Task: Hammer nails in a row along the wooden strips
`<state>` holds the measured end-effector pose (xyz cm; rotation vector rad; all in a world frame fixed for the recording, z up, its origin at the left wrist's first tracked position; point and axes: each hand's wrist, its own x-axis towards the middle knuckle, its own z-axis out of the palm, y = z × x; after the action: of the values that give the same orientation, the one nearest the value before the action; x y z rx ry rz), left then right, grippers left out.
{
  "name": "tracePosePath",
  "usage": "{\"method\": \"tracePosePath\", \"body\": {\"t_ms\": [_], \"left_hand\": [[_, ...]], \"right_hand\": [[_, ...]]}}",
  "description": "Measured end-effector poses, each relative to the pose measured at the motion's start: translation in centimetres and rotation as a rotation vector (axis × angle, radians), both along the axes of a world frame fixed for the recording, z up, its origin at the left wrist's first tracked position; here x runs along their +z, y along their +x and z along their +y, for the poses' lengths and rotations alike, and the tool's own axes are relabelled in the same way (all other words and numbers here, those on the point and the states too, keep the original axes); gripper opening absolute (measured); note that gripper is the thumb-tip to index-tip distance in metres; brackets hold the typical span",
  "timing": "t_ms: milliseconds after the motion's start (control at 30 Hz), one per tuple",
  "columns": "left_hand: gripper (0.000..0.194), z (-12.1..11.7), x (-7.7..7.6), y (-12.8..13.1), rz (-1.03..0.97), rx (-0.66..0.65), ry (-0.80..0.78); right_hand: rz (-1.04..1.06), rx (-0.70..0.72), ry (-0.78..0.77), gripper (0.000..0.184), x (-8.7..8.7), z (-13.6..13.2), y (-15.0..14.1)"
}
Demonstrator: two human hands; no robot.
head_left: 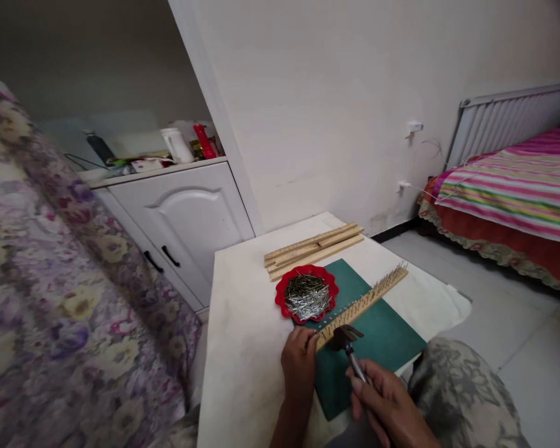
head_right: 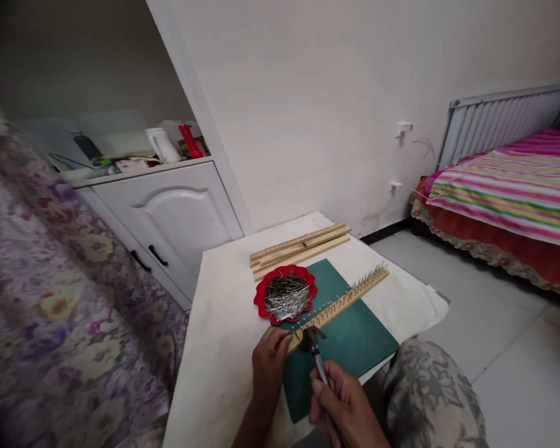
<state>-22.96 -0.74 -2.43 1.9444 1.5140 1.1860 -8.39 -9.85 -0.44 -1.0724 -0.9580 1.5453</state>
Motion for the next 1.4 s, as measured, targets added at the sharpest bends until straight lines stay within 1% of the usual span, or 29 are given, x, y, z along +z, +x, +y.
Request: {"method": "tracePosePath", "body": {"t_ms": [67,133,233,367,500,633,833,1000,1033,1100,1167,1233,1400], "left_hand": [[0.019,0.0,-0.2,0.0,0.003,0.000,0.002],[0.019,0.0,-0.3,-0.1,0.011,-0.001,-0.001],[0.018,0.0,-0.2,-0.2,0.020,0.005,-0.014],[0.020,0.0,-0.1,-0.2,0.007,0.000,-0.051],[0.019,0.0,-0.3,-0.2,-0.017,-0.003,-0.065],[0.016,-0.1,-0.4,-0.3,-0.025,0.003,-0.065],[0.018,-0.2,-0.1,-0.2,-0.038,-0.002,-0.062],[0.014,-0.5,-0.2,-0.7,0.032,0.004,0.012],[0.015,-0.6,-0.3,-0.9,0.065,0.013,0.034],[0.022,-0.9,-0.8,-1.4,0.137,0.026,0.059],[0.028,-1.1,-1.2,-1.8,0.189,0.027,0.049],[0.025,-1.3,-1.5,-2.1,0.210,0.012,0.024],[0.020,-1.6,-1.3,-2.2,0.206,-0.034,-0.030]], "right_hand": [[-0.021,0.050,0.008,0.034,1.4,0.7,-0.3],[-0.050,0.114,0.034,0.033,2.4,1.5,-0.8],[-0.093,0.146,0.085,0.031,2.8,2.6,-1.6],[-0.131,0.170,0.098,0.028,2.3,3.3,-2.1],[-0.163,0.166,0.079,0.029,2.0,3.4,-2.2],[-0.157,0.170,0.084,0.031,2.1,3.4,-2.2],[-0.108,0.164,0.086,0.032,2.1,2.9,-2.0],[-0.045,0.090,0.030,0.037,1.2,1.4,-0.5],[-0.046,0.081,0.018,0.039,0.9,1.1,-0.1],[-0.060,0.072,0.000,0.041,0.3,0.6,0.7],[-0.074,0.061,-0.009,0.042,-0.2,0.2,1.5],[-0.081,0.052,-0.013,0.042,-0.6,0.0,2.0],[-0.094,0.064,-0.019,0.040,-0.7,-0.3,2.8]]}}
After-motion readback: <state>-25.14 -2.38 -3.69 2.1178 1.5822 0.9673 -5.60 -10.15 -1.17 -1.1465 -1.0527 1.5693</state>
